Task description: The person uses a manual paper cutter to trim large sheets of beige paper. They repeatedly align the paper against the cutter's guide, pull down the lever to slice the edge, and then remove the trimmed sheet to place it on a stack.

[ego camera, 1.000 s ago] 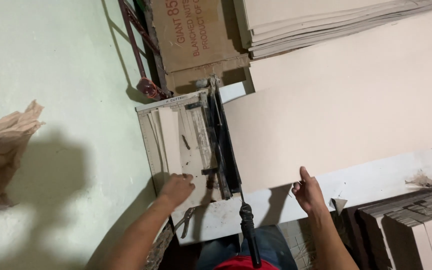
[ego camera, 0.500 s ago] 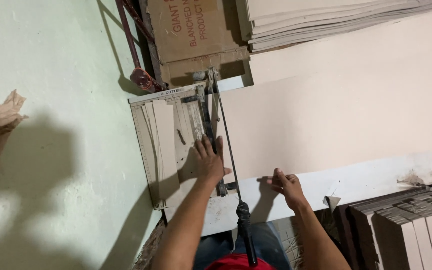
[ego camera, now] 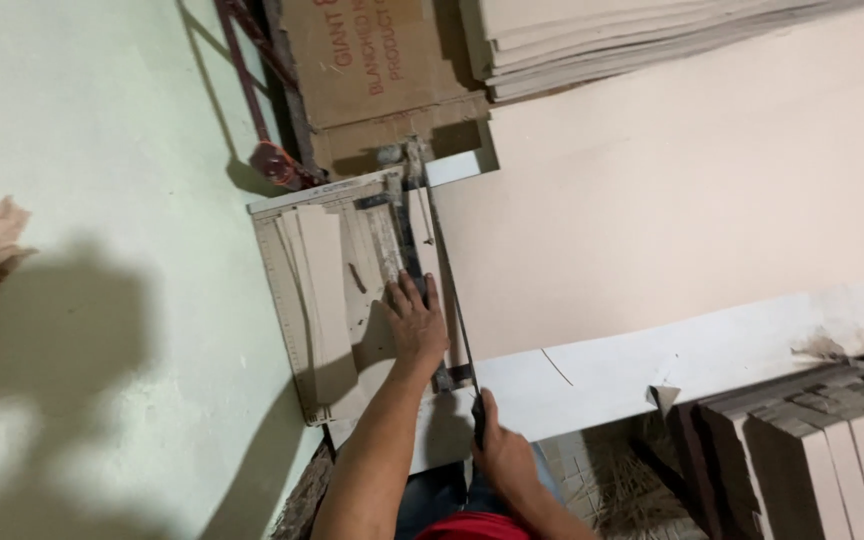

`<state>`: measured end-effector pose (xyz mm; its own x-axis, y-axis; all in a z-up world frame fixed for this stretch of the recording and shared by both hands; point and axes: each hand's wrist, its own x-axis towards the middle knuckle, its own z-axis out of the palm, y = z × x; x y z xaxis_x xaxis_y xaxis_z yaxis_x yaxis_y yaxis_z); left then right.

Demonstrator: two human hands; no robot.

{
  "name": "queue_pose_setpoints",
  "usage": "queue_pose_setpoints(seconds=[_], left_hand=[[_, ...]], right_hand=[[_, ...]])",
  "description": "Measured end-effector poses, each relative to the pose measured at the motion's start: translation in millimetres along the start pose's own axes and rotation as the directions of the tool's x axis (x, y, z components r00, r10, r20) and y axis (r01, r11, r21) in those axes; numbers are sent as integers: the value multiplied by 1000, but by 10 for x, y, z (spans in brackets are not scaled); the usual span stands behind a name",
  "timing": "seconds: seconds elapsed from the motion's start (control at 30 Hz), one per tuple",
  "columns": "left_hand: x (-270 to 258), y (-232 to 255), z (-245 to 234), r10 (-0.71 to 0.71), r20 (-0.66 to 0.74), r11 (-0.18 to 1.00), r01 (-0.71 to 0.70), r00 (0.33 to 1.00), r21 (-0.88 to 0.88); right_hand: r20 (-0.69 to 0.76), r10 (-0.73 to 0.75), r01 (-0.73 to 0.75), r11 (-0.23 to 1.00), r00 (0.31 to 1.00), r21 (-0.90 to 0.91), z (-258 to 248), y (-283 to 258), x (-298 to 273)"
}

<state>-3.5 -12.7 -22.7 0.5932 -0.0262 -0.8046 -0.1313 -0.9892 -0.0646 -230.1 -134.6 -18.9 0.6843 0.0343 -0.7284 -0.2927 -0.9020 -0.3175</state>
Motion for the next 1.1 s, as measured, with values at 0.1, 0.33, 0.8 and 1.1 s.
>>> queue_pose_setpoints(seconds=[0.1,0.33,0.8,1.1], left_hand=[[13,-31,49,10,-10,1000,-10,1000,-6],[29,-61,257,22,-10,997,-23,1000,-78],[33,-62,188,-6,-75,1000,6,997,-2],[86,-138,913,718,-354,600,-791,599,-119]], right_hand=[[-28,-12,13,999,1000,37,440,278,267],[-74,-48,47,999,996,-15,812,493,256],[29,-14,10,992,999,128,-79,139,60],[278,-1,-165,802,961,574,-1583,-138,-190]])
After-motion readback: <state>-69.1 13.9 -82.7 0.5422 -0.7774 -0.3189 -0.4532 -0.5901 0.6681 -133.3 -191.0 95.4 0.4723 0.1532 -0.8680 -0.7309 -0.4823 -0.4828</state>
